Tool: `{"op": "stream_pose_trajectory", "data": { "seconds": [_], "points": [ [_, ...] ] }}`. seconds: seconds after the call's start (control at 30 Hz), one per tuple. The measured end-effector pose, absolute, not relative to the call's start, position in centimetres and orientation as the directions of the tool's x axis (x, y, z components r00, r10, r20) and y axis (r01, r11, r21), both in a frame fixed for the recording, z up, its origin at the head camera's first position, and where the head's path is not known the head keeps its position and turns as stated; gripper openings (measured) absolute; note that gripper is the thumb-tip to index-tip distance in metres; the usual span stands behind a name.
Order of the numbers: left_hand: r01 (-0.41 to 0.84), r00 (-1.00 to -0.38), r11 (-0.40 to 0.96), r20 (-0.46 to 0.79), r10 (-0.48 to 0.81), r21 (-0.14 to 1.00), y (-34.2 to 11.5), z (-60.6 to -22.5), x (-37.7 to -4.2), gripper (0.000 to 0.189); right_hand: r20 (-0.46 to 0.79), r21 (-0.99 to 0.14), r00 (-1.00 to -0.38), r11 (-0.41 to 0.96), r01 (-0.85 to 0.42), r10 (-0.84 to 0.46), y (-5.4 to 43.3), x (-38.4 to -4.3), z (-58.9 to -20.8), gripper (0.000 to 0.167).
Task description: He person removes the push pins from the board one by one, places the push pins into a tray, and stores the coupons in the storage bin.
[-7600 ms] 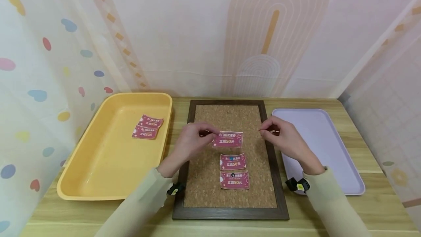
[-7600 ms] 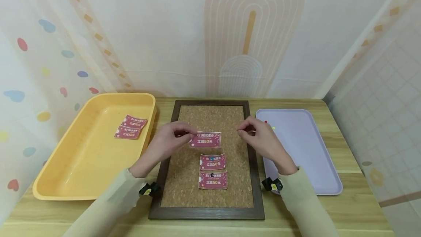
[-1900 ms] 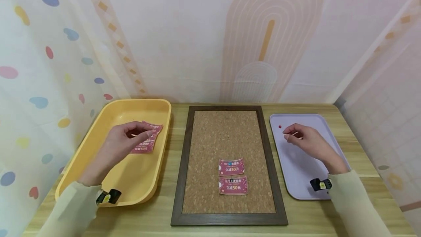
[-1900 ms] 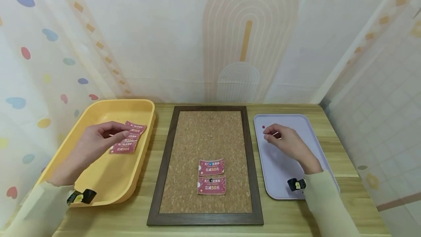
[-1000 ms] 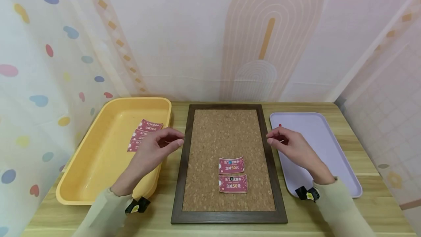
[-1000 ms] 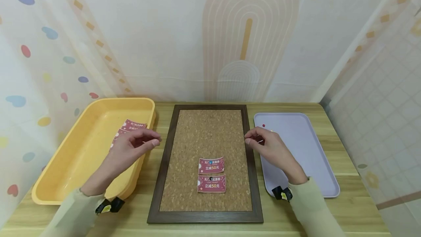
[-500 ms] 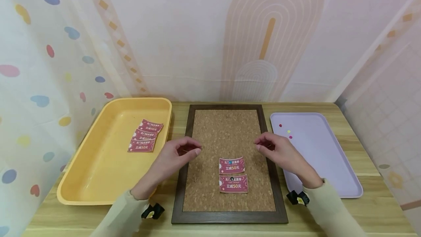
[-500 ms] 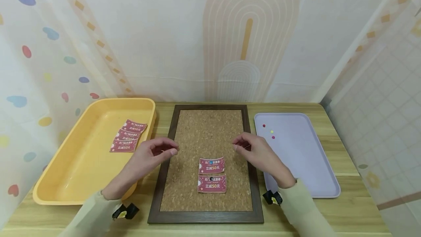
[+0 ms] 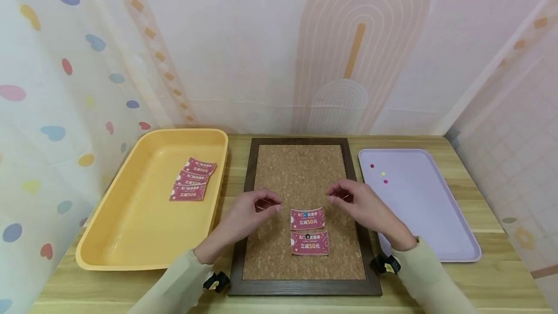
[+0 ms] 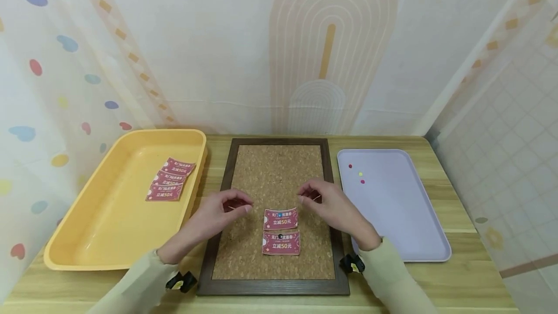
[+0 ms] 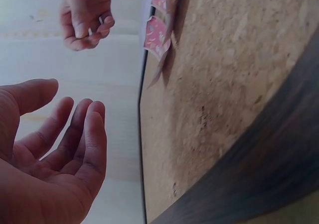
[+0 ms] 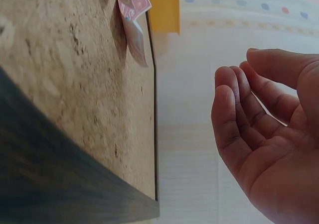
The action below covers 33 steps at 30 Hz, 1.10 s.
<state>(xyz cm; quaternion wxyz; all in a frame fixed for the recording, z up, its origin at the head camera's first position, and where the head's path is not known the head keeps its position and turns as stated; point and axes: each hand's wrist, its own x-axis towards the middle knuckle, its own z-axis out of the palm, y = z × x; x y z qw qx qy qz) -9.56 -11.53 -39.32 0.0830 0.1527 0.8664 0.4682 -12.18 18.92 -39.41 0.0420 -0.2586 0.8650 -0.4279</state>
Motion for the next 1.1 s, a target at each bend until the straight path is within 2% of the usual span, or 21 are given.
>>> {"op": "stream_pose_trajectory", "data": {
  "seconds": [0.63, 1.1],
  "points": [
    [0.246, -0.883, 0.535, -0.041, 0.467, 0.808, -9.8, -40.6, -10.7, 0.022, 0.044, -0.77, -0.81, 0.497, -0.4, -0.585, 17.3, -12.8, -40.1, 0.01],
    [0.212, -0.863, 0.575, -0.125, 0.49, 0.79, -9.1, -41.2, -11.9, 0.019, 0.017, -0.782, -0.755, 0.461, -0.418, -0.655, 16.3, -13.8, -40.3, 0.009]
  ]
}}
